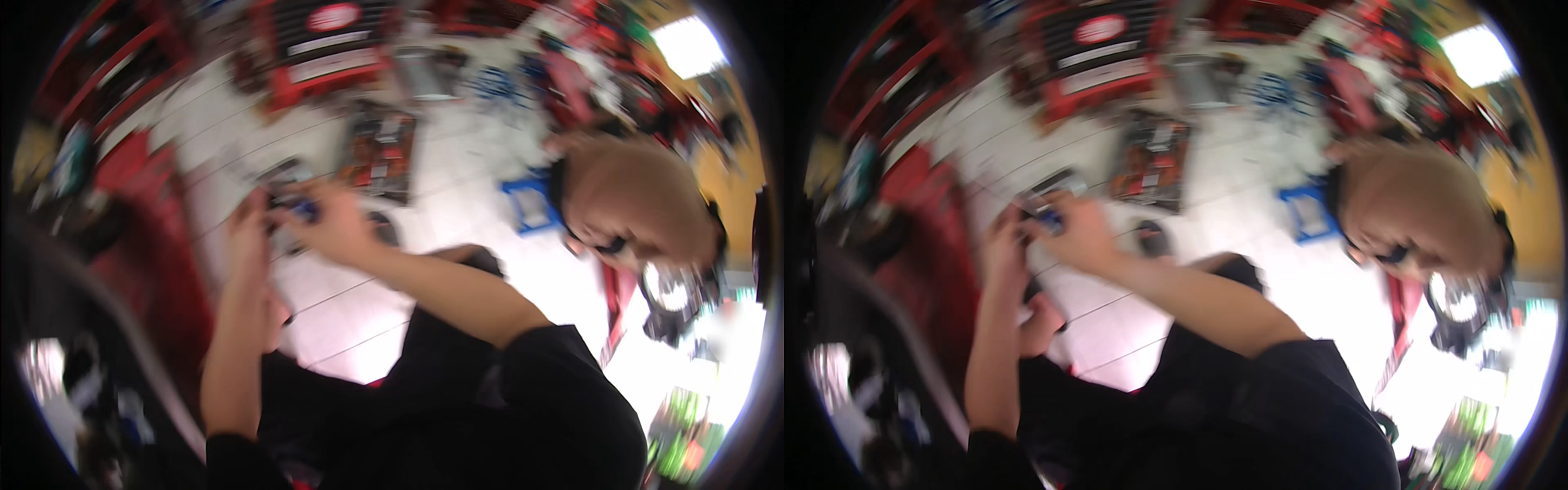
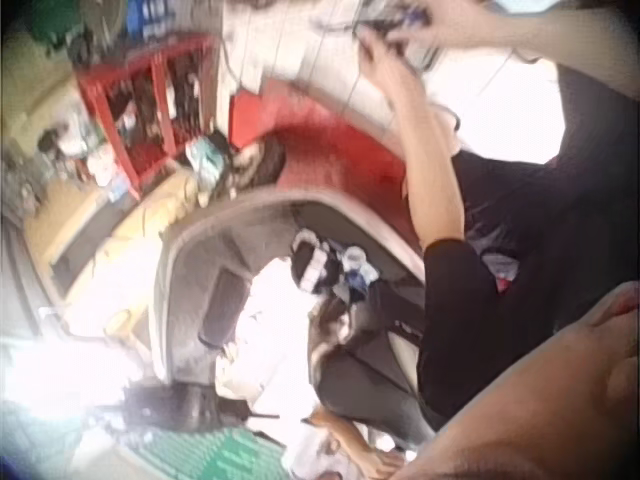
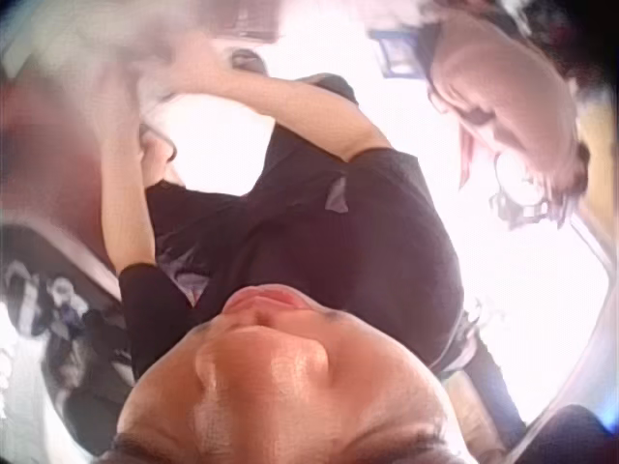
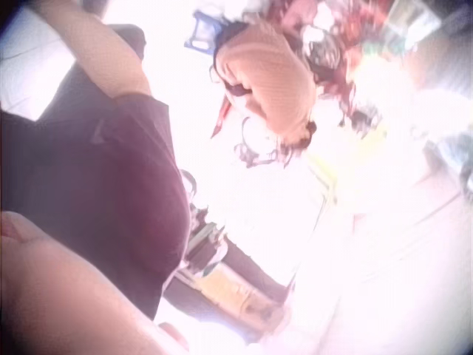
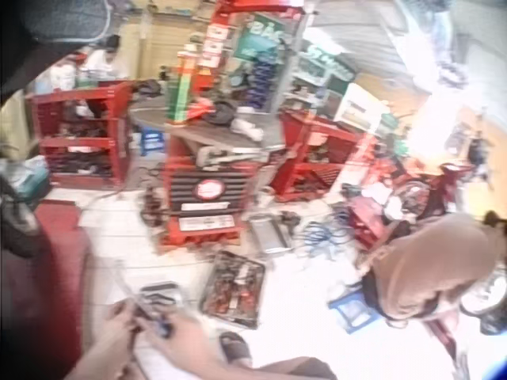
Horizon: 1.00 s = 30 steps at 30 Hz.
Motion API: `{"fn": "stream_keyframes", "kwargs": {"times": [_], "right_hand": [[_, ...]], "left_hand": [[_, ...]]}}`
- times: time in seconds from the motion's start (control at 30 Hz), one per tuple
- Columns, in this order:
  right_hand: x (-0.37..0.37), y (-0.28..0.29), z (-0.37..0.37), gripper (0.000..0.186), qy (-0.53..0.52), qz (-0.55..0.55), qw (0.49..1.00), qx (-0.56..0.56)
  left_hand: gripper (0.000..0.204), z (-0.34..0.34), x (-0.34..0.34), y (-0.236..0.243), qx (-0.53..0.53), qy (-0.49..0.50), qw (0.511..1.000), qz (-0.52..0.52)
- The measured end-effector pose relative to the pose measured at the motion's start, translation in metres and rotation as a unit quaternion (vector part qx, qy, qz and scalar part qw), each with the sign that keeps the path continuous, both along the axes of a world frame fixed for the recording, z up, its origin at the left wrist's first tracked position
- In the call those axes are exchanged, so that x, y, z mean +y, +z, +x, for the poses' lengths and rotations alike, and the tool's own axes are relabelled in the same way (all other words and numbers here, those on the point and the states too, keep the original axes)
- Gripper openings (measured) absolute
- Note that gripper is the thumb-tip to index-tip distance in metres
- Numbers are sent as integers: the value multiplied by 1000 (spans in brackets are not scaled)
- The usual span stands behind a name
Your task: The person cleans and reassembles a motorcycle brake lever assembly by hand and using a screwdriver to tighten a bolt, before placing the completed component into a metal tray.
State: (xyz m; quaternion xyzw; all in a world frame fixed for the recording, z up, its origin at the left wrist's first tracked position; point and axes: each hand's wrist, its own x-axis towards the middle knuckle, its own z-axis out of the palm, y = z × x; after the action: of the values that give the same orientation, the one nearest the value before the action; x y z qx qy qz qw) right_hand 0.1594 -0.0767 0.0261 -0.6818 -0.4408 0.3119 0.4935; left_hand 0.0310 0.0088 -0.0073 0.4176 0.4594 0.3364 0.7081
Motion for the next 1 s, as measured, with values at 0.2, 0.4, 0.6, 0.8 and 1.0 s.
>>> {"fn": "stream_keyframes", "kwargs": {"times": [0.2, 0.4, 0.6, 0.8, 1.0], "right_hand": [[13, -25, -30, 24, 37, 94, 982, -159], [6, -31, -21, 20, 8, 100, 969, -224], [14, -31, -20, 21, 24, 78, 964, -254], [16, -35, -16, 24, 73, 68, 950, -295], [17, -38, -15, 21, 70, 102, 933, -337]], "left_hand": [[37, -49, 17, -48, -148, -46, 983, -98], [39, -47, 25, -63, -188, -77, 961, -190], [34, -47, 29, -56, -203, -51, 952, -222], [28, -50, 28, -58, -203, -82, 956, -194], [28, -51, 32, -66, -187, -81, 961, -187]]}}
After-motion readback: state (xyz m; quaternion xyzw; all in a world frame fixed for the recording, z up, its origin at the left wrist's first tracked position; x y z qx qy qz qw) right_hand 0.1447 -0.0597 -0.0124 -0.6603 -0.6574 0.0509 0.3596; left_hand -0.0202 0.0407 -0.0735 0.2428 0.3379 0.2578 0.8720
